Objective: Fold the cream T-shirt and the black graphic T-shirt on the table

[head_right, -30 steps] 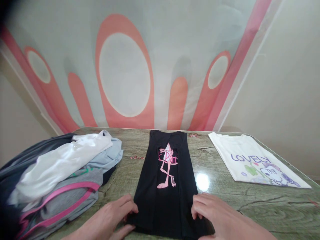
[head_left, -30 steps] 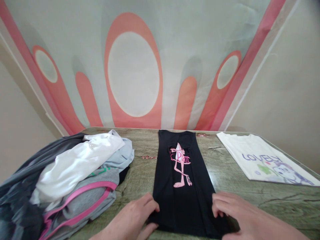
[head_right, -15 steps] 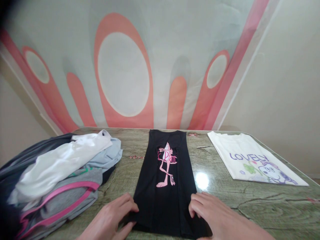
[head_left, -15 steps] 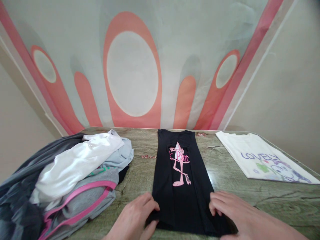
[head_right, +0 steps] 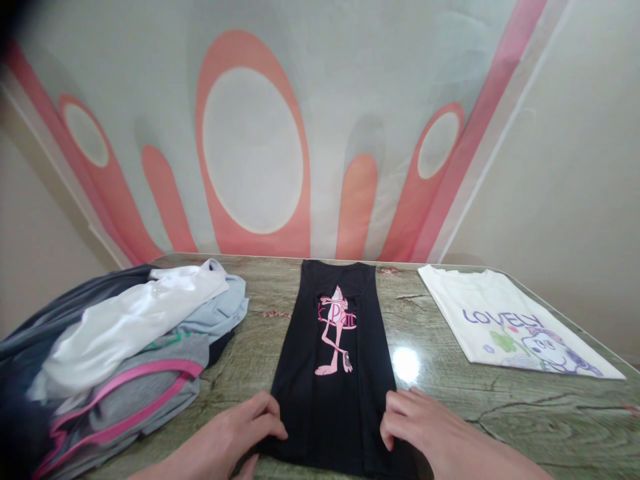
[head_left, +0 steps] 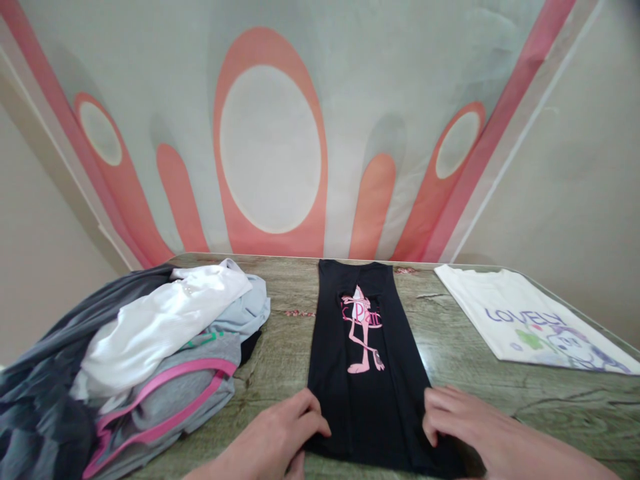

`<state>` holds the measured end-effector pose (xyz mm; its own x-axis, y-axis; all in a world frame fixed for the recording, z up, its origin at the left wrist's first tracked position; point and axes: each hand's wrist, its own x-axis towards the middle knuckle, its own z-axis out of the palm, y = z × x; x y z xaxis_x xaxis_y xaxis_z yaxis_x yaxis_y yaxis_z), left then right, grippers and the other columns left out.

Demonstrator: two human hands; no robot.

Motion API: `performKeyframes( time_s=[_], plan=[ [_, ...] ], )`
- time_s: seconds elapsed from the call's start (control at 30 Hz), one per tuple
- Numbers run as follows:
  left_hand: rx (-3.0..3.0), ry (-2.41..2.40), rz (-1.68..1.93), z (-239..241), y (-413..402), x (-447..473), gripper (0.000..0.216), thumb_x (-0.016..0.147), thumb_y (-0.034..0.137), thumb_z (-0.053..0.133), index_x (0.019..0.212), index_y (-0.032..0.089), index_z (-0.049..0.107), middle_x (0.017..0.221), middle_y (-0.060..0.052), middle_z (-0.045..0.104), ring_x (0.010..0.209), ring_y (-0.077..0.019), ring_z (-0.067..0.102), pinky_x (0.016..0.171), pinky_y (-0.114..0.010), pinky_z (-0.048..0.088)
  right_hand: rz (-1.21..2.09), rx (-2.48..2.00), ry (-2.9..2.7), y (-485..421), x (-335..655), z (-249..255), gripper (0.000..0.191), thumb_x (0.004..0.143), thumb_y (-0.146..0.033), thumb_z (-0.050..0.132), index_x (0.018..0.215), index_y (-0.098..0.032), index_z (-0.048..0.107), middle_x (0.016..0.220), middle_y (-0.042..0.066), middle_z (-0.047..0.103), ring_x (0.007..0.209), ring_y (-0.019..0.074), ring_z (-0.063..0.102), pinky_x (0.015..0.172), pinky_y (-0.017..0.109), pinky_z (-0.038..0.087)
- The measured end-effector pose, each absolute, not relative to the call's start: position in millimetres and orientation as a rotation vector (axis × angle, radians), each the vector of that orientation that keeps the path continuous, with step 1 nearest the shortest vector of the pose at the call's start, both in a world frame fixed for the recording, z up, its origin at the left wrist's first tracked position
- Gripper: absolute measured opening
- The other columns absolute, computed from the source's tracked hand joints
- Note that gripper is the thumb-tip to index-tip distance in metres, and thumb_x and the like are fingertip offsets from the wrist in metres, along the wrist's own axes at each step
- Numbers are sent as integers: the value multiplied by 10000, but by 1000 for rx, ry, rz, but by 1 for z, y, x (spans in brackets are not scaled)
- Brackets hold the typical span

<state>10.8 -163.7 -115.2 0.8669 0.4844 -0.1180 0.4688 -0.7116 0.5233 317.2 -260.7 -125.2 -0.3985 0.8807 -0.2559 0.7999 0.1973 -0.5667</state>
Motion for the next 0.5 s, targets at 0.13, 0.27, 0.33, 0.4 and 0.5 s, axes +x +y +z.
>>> performKeyframes(
  time_s=[0.13,0.27,0.33,0.4,0.5],
  plan=[
    [2521,665,37,-117,-159,7,538,567,-36,400,998,265,518,1006,5,511,895,-140,522,808,-228,418,1044,-1610,-2312,-262,319,-119,322,609,-195,650,911,-229,545,956,10,504,900,187,487,845,317,369],
    [2588,659,136,-120,-153,4,384,687,-5,413,937,255,544,968,2,526,885,-143,504,811,-253,407,1122,-1579,-2315,-261,325,-107,303,647,-194,622,943,-228,570,975,16,519,893,173,506,809,279,398],
    [2616,576,156,-116,-151,4,372,708,4,430,946,263,552,999,6,531,934,-146,492,849,-267,388,1057,-1599,-2304,-260,329,-103,287,677,-155,575,954,-230,574,994,22,528,913,167,510,818,272,402],
    [2635,480,152,-110,-149,5,371,716,12,455,966,267,555,1036,11,540,991,-147,481,895,-276,364,943,-1631,-2296,-258,333,-103,294,696,-128,537,967,-234,576,1030,31,532,960,170,504,862,285,391],
    [2663,387,119,-103,-147,6,338,758,61,489,1026,260,546,1089,3,558,1038,-145,485,951,-289,335,809,-1658,-2315,-256,339,-108,333,728,-143,511,1033,-261,571,1155,35,506,1082,186,459,946,321,350]
  ],
)
